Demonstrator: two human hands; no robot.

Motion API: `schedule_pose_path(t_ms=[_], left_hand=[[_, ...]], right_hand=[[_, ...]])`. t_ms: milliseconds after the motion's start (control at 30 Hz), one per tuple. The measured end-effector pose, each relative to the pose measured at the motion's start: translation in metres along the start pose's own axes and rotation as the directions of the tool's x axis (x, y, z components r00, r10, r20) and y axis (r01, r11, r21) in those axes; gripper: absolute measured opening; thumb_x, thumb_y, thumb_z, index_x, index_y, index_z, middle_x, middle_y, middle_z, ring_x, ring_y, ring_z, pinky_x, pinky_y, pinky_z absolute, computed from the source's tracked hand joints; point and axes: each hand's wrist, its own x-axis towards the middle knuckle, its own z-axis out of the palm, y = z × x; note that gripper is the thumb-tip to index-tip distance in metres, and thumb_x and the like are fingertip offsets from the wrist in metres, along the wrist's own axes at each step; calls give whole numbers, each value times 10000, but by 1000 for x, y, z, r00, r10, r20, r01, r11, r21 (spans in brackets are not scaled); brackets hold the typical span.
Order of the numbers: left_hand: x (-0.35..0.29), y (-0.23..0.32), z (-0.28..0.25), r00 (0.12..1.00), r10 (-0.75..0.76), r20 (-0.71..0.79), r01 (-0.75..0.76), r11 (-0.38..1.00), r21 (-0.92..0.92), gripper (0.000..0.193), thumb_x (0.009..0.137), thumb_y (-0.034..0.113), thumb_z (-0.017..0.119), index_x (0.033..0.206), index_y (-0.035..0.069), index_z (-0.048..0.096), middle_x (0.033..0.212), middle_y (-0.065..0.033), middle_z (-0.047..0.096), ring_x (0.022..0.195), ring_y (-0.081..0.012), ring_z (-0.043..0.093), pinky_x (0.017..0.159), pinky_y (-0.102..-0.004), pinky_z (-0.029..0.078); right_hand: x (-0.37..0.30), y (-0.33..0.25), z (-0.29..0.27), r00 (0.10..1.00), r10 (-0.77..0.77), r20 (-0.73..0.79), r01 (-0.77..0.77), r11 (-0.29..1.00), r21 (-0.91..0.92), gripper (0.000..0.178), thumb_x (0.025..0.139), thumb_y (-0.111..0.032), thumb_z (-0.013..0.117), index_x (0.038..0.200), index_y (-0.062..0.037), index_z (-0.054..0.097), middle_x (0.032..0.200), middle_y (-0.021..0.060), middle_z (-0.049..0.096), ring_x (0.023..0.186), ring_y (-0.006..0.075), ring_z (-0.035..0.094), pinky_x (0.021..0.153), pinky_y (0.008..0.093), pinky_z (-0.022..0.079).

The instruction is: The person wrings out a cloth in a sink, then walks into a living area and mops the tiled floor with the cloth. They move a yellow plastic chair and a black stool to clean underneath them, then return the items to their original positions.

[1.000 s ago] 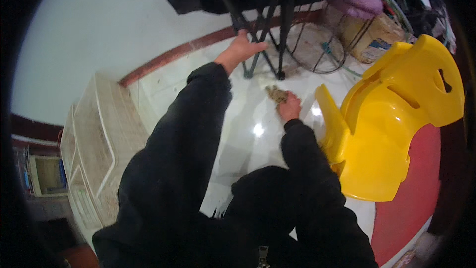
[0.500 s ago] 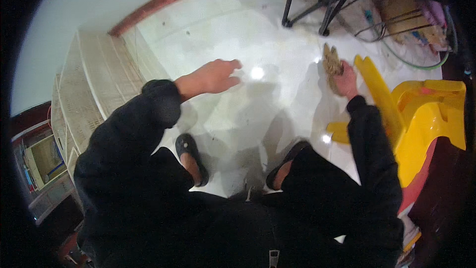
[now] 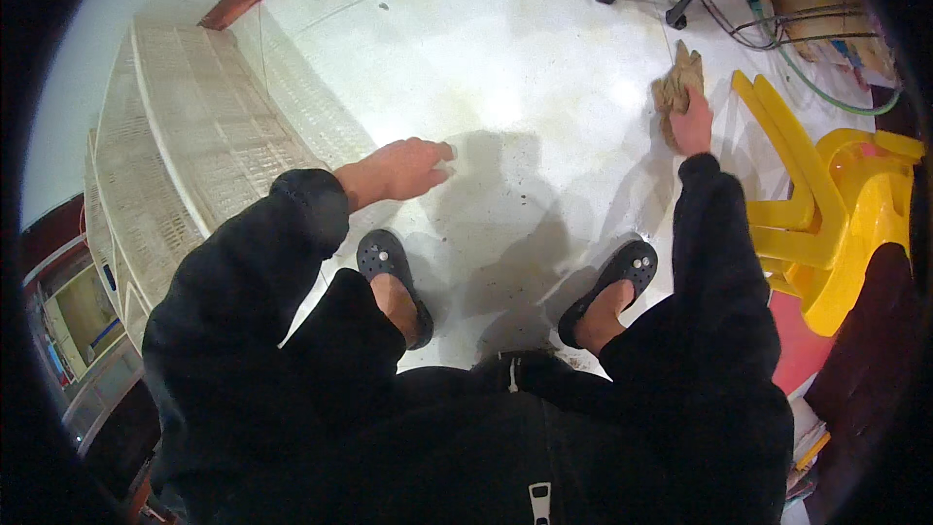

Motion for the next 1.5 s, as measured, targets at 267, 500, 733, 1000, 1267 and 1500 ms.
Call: schedule_pose_path(t_ms=[267, 500, 733, 1000, 1267, 1500], left_hand=[[-1, -19, 4, 945, -170, -279, 84, 951, -296, 379, 921, 264, 563, 1219, 32, 585, 1024, -186, 681, 948, -308, 662, 849, -390, 516], [-1, -31, 52, 936, -260, -239, 182, 935, -305, 503, 929, 388, 552, 1258, 10, 514, 1054, -224, 669, 997, -368, 642, 869, -420, 492], [-16, -50, -4, 566, -356, -744, -264, 776, -573, 462, 979, 364, 479, 1257, -4, 513, 1151, -241, 616, 1012, -382, 612, 894, -401, 473], [64, -72, 18, 788, -403, -466, 239, 897, -372, 518, 831, 208, 648, 1267, -1, 460, 1263, -251, 505, 1160, -419, 492, 947, -497, 430], [80, -60, 31, 672, -533, -514, 421, 846, -328, 946, 752, 234, 754, 1470, -48, 207, 1554, -234, 165, 1453, -369, 167, 1158, -445, 232], [90, -71, 57, 603, -550, -578, 274, 823, -498, 760, 854, 225, 644, 1473, -2, 266, 1546, -214, 209, 1451, -366, 167, 1169, -444, 213]], right_hand=[[-101, -83, 69, 926, 363, -102, -368, 929, -31, 625, 679, -210, 667, 1280, -132, 514, 1217, 179, 511, 1113, 421, 475, 932, 529, 408], [-192, -347, 109, 938, -155, 311, -90, 757, 647, 344, 733, -40, 595, 1073, -53, 647, 1050, 187, 642, 1002, 362, 598, 865, 442, 470], [-42, -335, 82, 919, -235, 317, -230, 333, 914, 471, 658, 67, 578, 1108, -63, 629, 1118, 54, 620, 1098, 202, 586, 987, 317, 450], [161, -232, 99, 999, 11, -49, 15, 871, 491, 641, 731, -37, 610, 1351, 7, 451, 1318, 242, 503, 1262, 391, 430, 1095, 448, 312], [219, -291, 197, 977, -80, -196, 110, 983, 147, 656, 762, -194, 696, 1306, 70, 441, 1319, 289, 471, 1268, 435, 409, 1067, 487, 352], [148, -511, 266, 766, -634, 107, 406, 606, 684, 461, 710, 61, 531, 1154, -45, 599, 1196, 183, 602, 1147, 369, 543, 976, 409, 439]])
